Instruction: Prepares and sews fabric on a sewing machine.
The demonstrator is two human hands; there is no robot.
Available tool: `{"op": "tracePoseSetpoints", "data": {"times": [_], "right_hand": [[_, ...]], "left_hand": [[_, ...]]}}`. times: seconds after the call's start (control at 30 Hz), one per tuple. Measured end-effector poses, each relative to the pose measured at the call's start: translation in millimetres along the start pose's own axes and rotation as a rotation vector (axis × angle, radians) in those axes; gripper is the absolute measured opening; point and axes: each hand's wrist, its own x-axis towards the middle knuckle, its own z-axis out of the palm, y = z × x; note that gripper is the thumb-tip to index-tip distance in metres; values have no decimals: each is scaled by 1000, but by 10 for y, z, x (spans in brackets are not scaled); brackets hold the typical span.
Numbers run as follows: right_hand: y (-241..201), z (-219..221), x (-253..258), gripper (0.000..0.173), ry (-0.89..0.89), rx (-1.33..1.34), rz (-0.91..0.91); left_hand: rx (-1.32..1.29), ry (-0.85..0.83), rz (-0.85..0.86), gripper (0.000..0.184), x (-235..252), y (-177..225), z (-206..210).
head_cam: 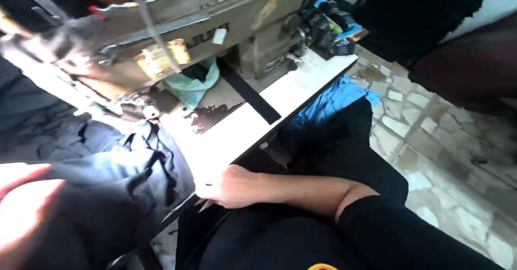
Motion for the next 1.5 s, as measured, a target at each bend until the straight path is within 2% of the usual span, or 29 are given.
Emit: {"op": "tracePoseSetpoints", "data": {"times": [0.07, 0.13, 0.23, 0.3, 0.4, 0.47, 0.63, 0.7, 0.8, 0.9, 1.03, 1.27, 1.4, 1.5], "right_hand": [[82, -117, -212, 16, 68, 21, 40], [164, -324, -419, 17, 150, 42, 151], [423, -527, -737, 12, 425, -20, 290], [604, -667, -909, 12, 558, -119, 407], [795, -884, -1012, 23, 544, -236, 556], [875, -956, -984, 22, 459, -273, 597], [1022, -998, -891, 10, 399, -368, 492], [1011, -1080, -854, 9, 347, -297, 544], [984, -1242, -800, 13, 302, -84, 660], [1012, -1290, -818, 15, 408, -4, 668], [1010, -1365, -922, 18, 492, 55, 773], [1039, -1295, -1100, 18, 596, 75, 830], [1045, -1302, -1097, 18, 708, 77, 753], [1050, -1323, -1052, 17, 768, 79, 671]], "left_hand": [[-5, -276, 109, 38, 412, 775, 473], [-135, -393, 225, 28, 668, 1221, 1076], [-306, -396, 398, 21, 947, 1508, 1889], [-344, -410, 409, 21, 1102, 1621, 2213], [-351, -443, 401, 21, 1216, 1633, 2456], [-353, -450, 417, 19, 1223, 1589, 2517], [-369, -434, 419, 26, 1190, 1558, 2513], [-370, -438, 430, 29, 1167, 1558, 2507], [-375, -419, 424, 24, 1145, 1587, 2531], [-403, -374, 366, 20, 1162, 1595, 2560], [-485, -355, 263, 19, 1233, 1630, 2545], [-582, -397, 163, 12, 1277, 1604, 2532], [-641, -452, 68, 10, 1310, 1605, 2476], [-650, -452, 33, 18, 1348, 1583, 2448]]}}
